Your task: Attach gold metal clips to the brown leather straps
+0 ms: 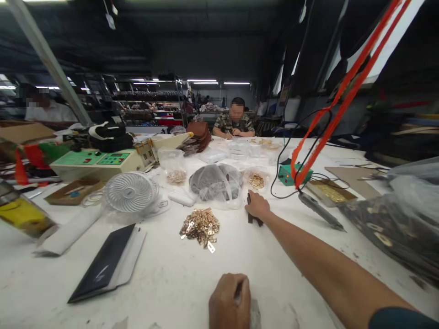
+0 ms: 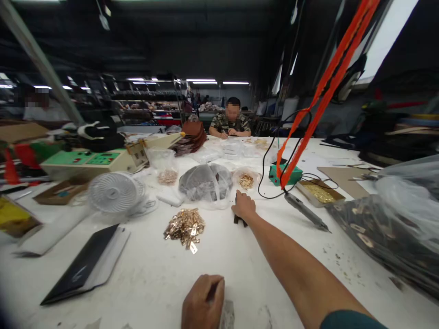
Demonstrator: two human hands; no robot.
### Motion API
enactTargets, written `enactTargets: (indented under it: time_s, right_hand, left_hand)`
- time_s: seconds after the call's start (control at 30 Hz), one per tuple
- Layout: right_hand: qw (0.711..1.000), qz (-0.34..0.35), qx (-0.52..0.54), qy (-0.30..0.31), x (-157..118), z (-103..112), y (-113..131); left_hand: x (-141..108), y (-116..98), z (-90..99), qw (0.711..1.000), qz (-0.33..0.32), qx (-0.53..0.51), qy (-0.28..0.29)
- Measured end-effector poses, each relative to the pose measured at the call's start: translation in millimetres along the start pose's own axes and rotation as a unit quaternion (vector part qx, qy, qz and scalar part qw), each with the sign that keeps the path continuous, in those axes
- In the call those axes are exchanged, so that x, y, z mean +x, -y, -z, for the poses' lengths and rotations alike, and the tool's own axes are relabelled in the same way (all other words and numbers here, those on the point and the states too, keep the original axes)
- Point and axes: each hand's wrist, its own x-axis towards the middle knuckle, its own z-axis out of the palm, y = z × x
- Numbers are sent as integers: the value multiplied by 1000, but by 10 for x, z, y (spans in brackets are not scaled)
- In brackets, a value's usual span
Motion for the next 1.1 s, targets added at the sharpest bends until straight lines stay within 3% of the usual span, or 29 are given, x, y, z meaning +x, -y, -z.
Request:
enactTargets:
  time_s: [0.23,0.4,0.67,0.8,0.93,1.1]
  right_hand:
    - [997,39,-31,51,-77,177,-519]
    - [995,50,-46,66,-253,350,-1110]
    - [997,27,-37,63,-952,567,-2012]
    - [998,22,-33,50,-1478,560,-2172]
    - [999,2,-33,28,-1953,527,-2151]
    - [1000,-1,-12,28,-2236,570,-2112]
  left_hand:
    - [59,-90,68,1000,4,-13,21]
    - [56,-87,69,999,11,-7,36]
    - [66,-82,53,999,2,15,48]
    - [72,-60,39,998,0,25,58]
    - [75,-45,42,997,-5,37,67]
    - [94,-60,42,997,-5,48,63]
